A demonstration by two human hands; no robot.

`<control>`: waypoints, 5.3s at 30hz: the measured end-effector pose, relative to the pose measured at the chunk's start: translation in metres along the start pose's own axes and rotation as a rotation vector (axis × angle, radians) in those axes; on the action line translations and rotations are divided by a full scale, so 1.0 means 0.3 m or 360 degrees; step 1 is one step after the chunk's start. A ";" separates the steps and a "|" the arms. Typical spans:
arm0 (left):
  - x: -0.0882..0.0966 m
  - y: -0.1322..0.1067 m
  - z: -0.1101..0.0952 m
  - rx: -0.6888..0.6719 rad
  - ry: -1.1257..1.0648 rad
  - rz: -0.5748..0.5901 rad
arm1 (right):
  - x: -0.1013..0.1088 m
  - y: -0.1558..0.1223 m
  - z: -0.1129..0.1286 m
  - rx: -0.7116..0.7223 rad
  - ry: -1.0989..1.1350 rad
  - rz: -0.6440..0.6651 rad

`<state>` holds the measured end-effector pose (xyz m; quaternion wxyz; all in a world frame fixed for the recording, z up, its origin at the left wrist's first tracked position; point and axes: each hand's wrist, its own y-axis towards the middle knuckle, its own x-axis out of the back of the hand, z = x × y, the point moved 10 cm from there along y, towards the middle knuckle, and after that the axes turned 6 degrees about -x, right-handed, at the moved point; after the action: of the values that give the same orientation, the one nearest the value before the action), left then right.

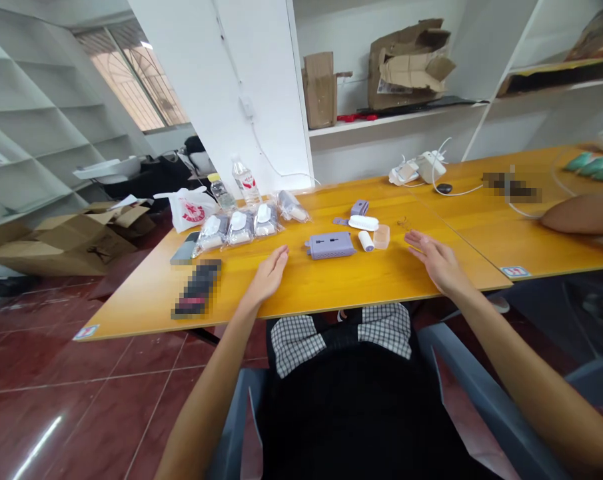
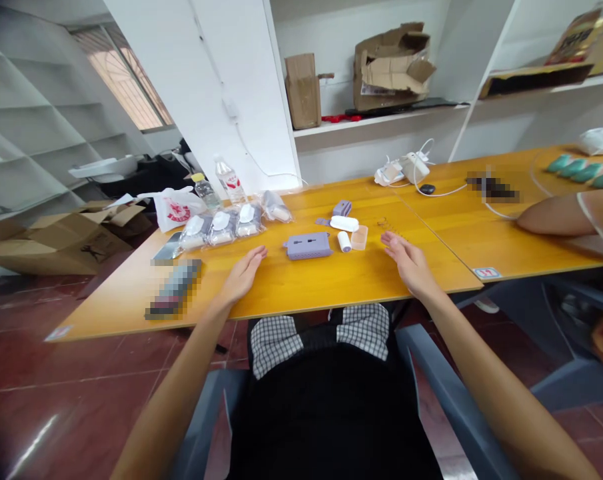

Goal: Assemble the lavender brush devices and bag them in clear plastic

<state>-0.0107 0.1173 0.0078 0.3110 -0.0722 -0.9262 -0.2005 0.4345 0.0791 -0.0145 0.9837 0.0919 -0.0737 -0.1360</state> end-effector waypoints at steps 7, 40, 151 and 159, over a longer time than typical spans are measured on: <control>-0.089 -0.068 -0.140 -0.0402 0.0607 0.0315 | -0.132 -0.071 0.054 0.0386 -0.1087 0.0241; -0.122 0.105 -0.212 -0.0429 0.0284 0.0319 | -0.423 -0.147 0.239 0.0437 -0.1956 0.0125; -0.087 0.046 -0.259 -0.0448 -0.0093 0.0377 | -0.553 -0.035 0.152 0.0054 -0.0323 0.1226; -0.079 0.047 -0.265 -0.0583 -0.0011 0.0288 | -0.549 -0.044 0.173 0.0054 -0.0291 0.1213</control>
<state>0.0553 0.0968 0.0557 0.3063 -0.2113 -0.8650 -0.3366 0.2655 0.1046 0.0135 0.9514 0.0617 -0.1921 0.2325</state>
